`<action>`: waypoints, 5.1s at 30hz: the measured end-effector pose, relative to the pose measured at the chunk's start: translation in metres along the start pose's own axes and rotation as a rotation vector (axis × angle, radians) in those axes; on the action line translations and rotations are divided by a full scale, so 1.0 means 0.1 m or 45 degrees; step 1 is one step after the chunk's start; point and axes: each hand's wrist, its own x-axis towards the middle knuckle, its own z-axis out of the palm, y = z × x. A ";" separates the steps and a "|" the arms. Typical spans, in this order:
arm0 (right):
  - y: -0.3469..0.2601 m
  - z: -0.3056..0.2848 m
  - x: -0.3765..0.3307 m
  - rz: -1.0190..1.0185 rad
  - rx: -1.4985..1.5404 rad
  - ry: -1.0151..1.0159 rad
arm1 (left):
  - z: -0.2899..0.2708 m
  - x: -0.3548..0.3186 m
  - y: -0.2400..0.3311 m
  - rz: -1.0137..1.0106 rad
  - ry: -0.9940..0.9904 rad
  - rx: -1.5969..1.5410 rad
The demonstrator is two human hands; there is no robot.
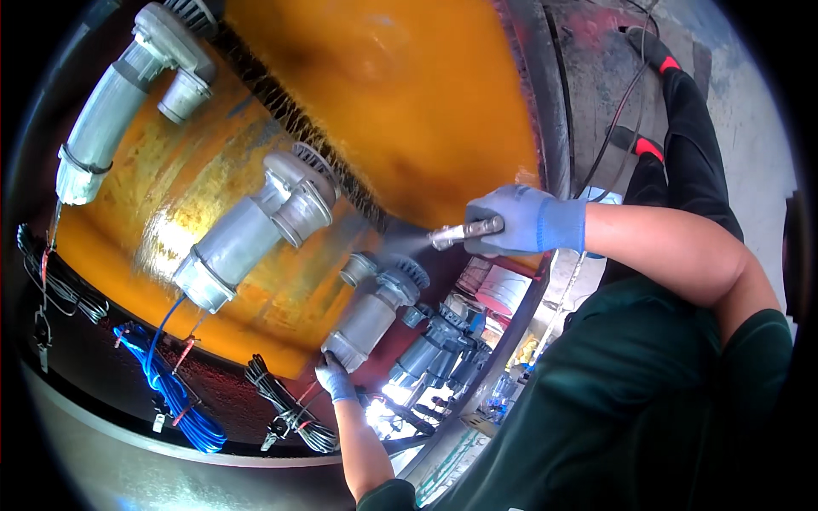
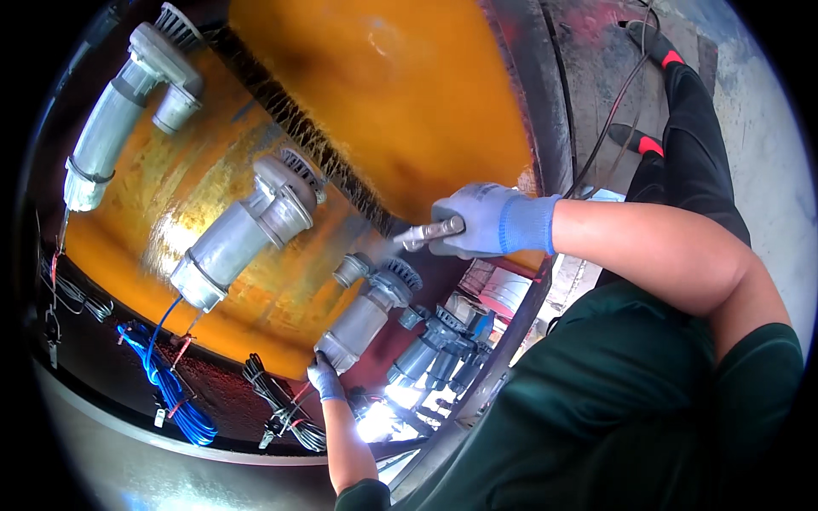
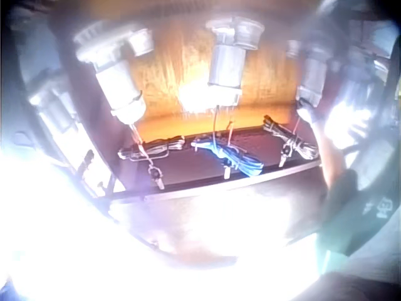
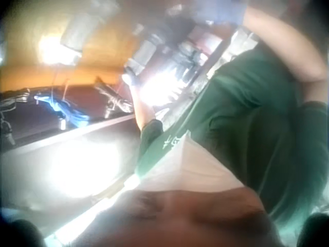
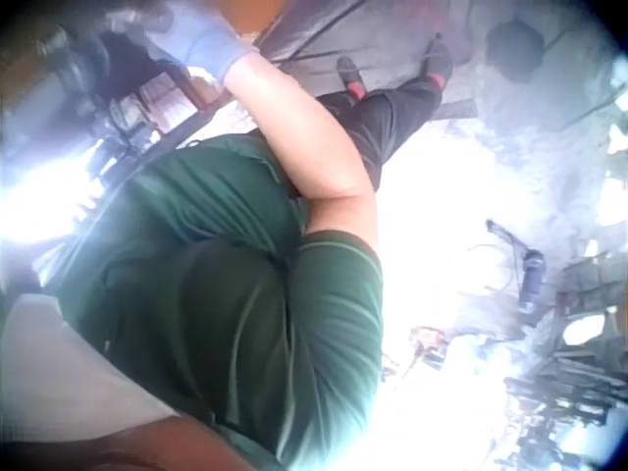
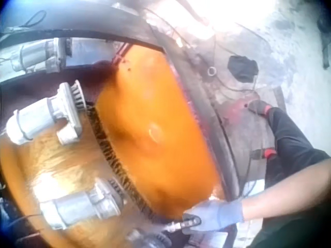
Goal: The person spray paints hanging pumps using a spray gun while rotating them by hand, periodically operating a control panel to advance the conveyor line.
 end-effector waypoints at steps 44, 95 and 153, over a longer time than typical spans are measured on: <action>-0.57 -0.46 -0.28 -0.586 -0.202 0.021 | 0.39 0.39 -0.70 -0.368 -0.049 -1.288; -2.68 -0.07 -0.34 -0.040 -1.230 -0.285 | -0.88 -0.34 0.11 0.170 1.448 -1.127; -3.49 1.62 0.71 -0.587 -1.724 -0.789 | -1.33 -0.81 -1.43 0.278 0.733 -1.669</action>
